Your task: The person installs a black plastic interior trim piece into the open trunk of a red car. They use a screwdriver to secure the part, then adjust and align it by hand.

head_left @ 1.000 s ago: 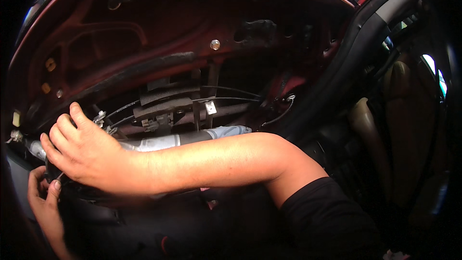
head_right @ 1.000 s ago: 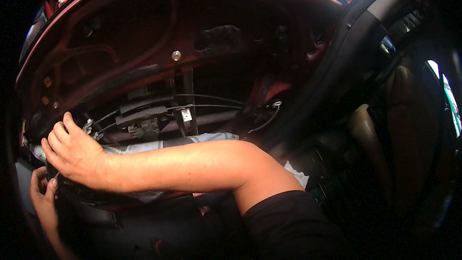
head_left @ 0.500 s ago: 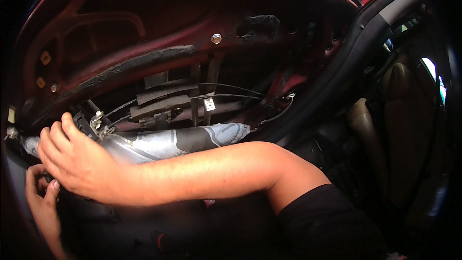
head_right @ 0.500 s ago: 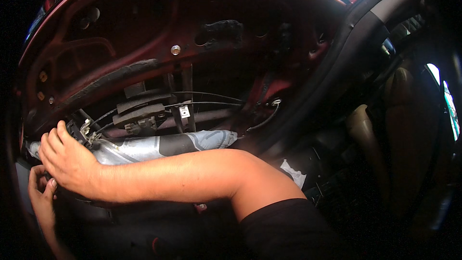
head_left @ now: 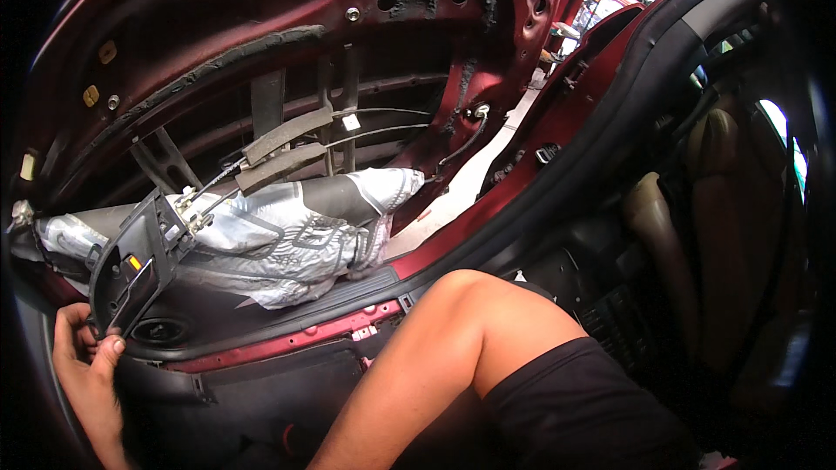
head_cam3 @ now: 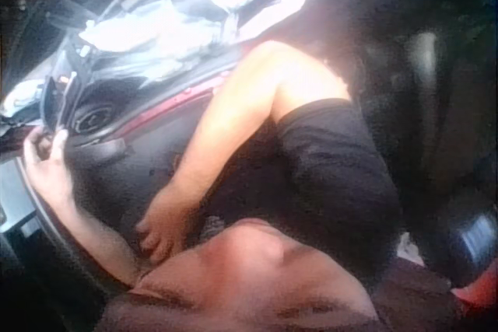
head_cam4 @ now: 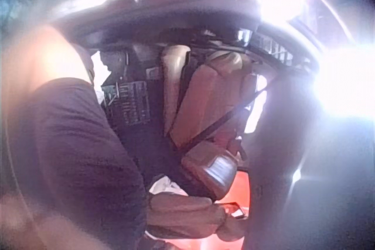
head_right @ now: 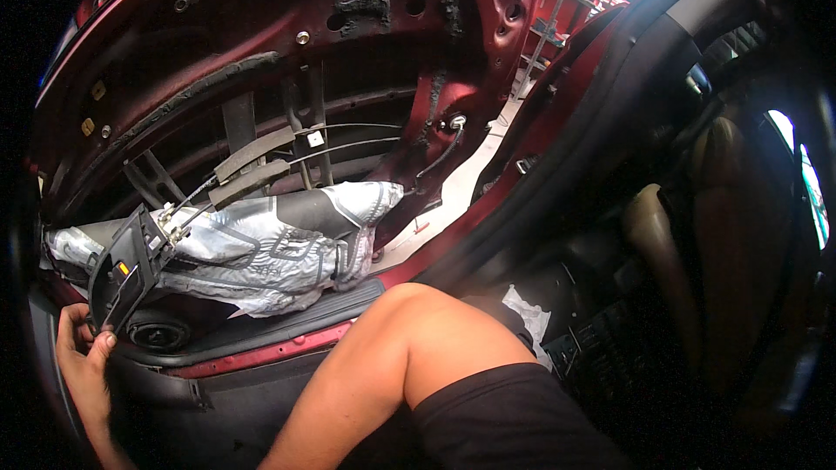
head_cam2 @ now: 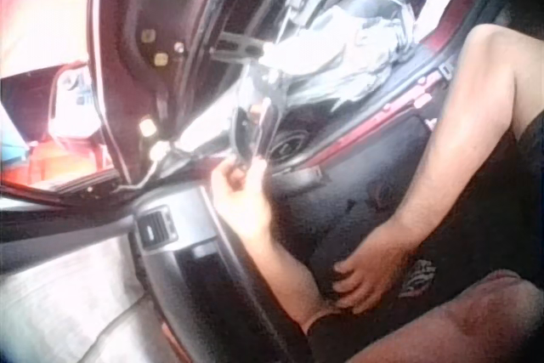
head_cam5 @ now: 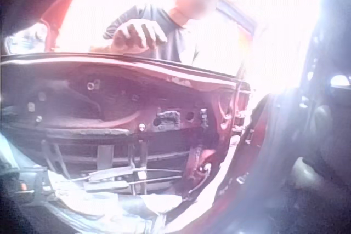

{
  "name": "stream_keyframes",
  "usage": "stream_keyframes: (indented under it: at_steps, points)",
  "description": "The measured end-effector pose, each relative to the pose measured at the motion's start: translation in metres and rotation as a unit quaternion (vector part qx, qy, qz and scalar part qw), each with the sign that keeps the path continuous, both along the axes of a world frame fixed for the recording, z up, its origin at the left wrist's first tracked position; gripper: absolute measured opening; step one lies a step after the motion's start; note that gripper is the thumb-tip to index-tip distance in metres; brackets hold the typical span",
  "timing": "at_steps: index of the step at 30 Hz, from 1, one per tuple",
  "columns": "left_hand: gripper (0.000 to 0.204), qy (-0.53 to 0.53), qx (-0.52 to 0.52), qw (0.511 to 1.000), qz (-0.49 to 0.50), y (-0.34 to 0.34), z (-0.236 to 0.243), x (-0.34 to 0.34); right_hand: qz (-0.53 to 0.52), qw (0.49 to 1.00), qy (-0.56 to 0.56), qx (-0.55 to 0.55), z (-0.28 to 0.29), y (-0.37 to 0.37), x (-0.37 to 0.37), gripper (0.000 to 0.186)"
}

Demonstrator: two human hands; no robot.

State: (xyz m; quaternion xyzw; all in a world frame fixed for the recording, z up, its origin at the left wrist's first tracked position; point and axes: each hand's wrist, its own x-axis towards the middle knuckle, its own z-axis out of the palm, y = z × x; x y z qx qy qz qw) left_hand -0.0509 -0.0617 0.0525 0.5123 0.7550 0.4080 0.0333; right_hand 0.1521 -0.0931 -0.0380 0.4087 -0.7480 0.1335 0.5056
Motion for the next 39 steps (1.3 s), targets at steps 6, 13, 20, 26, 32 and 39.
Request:
stream_keyframes:
  at_steps: [6, 13, 20, 26, 32, 39]
  points:
    - [0.042, -0.028, 0.031, 0.999, 0.012, 0.023, -0.001, -0.002, -0.051, 0.984, -0.135, 0.101, -0.025, -0.005, 0.009, 0.049]
    - [0.049, -0.015, -0.054, 0.997, 0.055, 0.083, 0.008, -0.036, -0.044, 0.966, -0.231, 0.11, -0.022, 0.059, 0.014, 0.056]
    - [0.053, -0.03, -0.062, 0.996, 0.059, 0.065, 0.003, -0.04, -0.044, 0.972, -0.2, 0.116, -0.041, 0.048, 0.014, 0.056]
    - [0.053, -0.029, -0.064, 0.995, 0.067, 0.057, 0.007, -0.035, -0.038, 0.977, -0.179, 0.106, -0.046, 0.04, 0.014, 0.054]
    - [0.041, 0.017, 0.002, 0.999, 0.045, 0.053, -0.001, -0.025, -0.051, 0.962, -0.207, 0.174, -0.036, 0.038, 0.019, 0.056]
    - [0.041, 0.031, -0.017, 0.997, 0.066, 0.05, -0.005, -0.024, -0.065, 0.954, -0.2, 0.213, -0.048, 0.035, 0.018, 0.061]
